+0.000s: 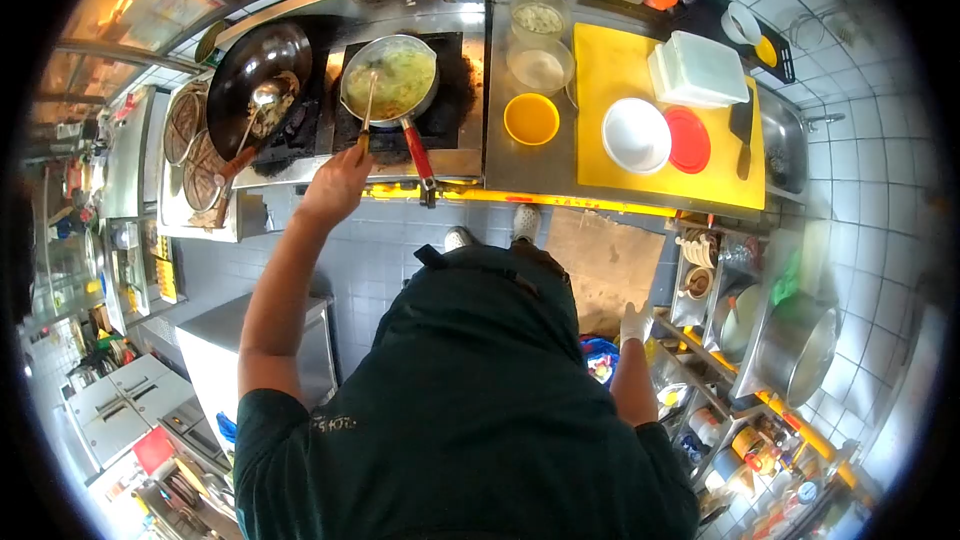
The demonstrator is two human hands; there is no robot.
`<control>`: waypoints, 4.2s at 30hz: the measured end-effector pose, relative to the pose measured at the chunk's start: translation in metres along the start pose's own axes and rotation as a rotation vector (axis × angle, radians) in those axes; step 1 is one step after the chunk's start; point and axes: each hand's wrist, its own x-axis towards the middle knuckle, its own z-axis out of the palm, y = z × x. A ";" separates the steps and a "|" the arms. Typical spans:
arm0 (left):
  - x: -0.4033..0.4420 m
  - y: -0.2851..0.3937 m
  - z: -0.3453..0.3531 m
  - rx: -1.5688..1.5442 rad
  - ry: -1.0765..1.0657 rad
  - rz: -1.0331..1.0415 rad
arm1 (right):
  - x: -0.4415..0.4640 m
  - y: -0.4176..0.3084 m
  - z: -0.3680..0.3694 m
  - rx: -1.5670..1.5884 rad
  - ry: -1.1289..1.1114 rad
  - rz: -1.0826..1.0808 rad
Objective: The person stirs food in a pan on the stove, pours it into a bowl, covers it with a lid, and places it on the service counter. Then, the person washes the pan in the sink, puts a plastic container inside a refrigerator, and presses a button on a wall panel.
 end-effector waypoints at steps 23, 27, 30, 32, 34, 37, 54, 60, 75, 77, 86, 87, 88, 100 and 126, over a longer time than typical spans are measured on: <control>0.011 0.042 0.016 -0.285 0.331 -0.177 | 0.025 -0.042 -0.016 0.128 -0.020 -0.050; 0.011 0.020 0.023 -0.160 0.179 -0.180 | 0.026 -0.037 -0.008 0.090 -0.019 -0.053; 0.011 0.014 0.019 -0.101 0.174 -0.108 | 0.011 -0.041 -0.012 0.103 -0.010 -0.059; 0.013 0.014 0.012 -0.053 0.227 -0.056 | 0.004 -0.044 -0.014 0.132 0.005 -0.059; 0.015 0.011 0.007 -0.032 0.238 -0.002 | 0.008 -0.025 0.000 0.150 0.008 -0.059; 0.023 -0.008 0.009 -0.004 0.166 0.079 | 0.016 -0.009 0.011 0.110 0.011 -0.067; 0.012 0.038 -0.036 -0.356 0.278 -0.329 | 0.006 -0.025 0.003 0.124 -0.033 -0.010; 0.017 0.040 -0.027 -0.509 0.531 -0.393 | 0.009 -0.031 -0.003 0.125 -0.048 -0.006; -0.011 0.043 -0.061 -0.376 0.153 -0.176 | 0.004 -0.047 -0.005 0.187 -0.043 -0.038; -0.021 0.042 -0.082 -0.423 0.131 -0.171 | 0.001 -0.038 0.000 0.153 -0.056 -0.017; 0.007 0.028 -0.020 -0.551 0.266 -0.119 | 0.003 -0.025 -0.002 0.099 -0.041 -0.043; 0.015 0.027 -0.010 -0.534 0.272 -0.114 | 0.006 -0.028 -0.008 0.116 -0.041 -0.046; 0.021 0.025 -0.001 -0.516 0.278 -0.109 | 0.009 -0.031 -0.013 0.121 -0.032 -0.057; 0.023 0.032 0.002 -0.080 0.062 -0.237 | 0.010 -0.042 -0.008 0.175 -0.018 -0.053; 0.019 0.045 0.030 -1.702 0.990 -0.999 | 0.031 -0.032 -0.007 0.031 -0.161 -0.116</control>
